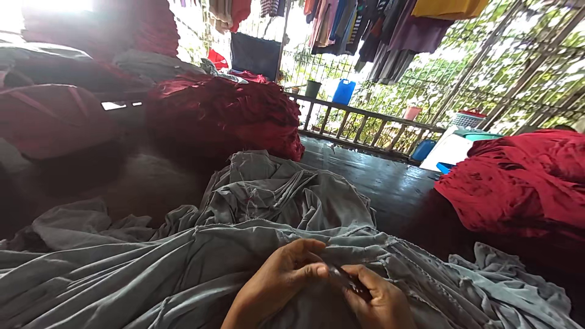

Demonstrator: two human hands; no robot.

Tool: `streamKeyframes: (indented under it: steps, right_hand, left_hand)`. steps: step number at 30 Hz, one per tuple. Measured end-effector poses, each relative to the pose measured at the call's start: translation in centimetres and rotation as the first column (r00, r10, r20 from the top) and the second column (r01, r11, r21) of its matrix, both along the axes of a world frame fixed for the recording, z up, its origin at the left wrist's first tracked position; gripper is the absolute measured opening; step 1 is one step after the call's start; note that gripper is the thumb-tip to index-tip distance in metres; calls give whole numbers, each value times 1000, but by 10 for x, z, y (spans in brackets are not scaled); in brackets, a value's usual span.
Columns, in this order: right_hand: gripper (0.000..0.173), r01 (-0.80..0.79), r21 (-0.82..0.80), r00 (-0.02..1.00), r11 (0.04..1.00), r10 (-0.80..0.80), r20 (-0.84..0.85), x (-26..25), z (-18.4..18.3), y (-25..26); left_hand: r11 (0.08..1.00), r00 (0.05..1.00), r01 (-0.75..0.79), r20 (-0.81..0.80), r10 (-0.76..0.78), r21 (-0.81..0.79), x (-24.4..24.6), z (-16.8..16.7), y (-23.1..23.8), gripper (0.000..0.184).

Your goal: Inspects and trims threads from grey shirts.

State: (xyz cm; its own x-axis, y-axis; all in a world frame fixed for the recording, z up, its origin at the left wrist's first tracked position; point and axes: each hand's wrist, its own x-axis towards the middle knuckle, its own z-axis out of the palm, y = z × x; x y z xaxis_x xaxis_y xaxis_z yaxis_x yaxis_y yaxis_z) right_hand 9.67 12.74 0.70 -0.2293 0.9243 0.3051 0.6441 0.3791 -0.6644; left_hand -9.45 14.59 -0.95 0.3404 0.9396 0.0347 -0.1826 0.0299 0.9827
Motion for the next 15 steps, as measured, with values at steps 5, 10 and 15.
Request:
streamKeyframes:
  steps: [5,10,15]
  right_hand:
    - [18,-9,-39,993,999,5,-116,3,-3,-2]
    - [16,-39,-86,956,995,12,-292,6,-9,1]
    - [14,-70,-60,945,996,47,-323,4,-10,1]
  left_hand:
    - [991,988,132,75,-134,30,-16,-7,-1,39]
    - [988,985,152,-78,-153,-22,-10,6,-3,41]
    - [995,959,94,-271,-85,21,0,11,-5,21]
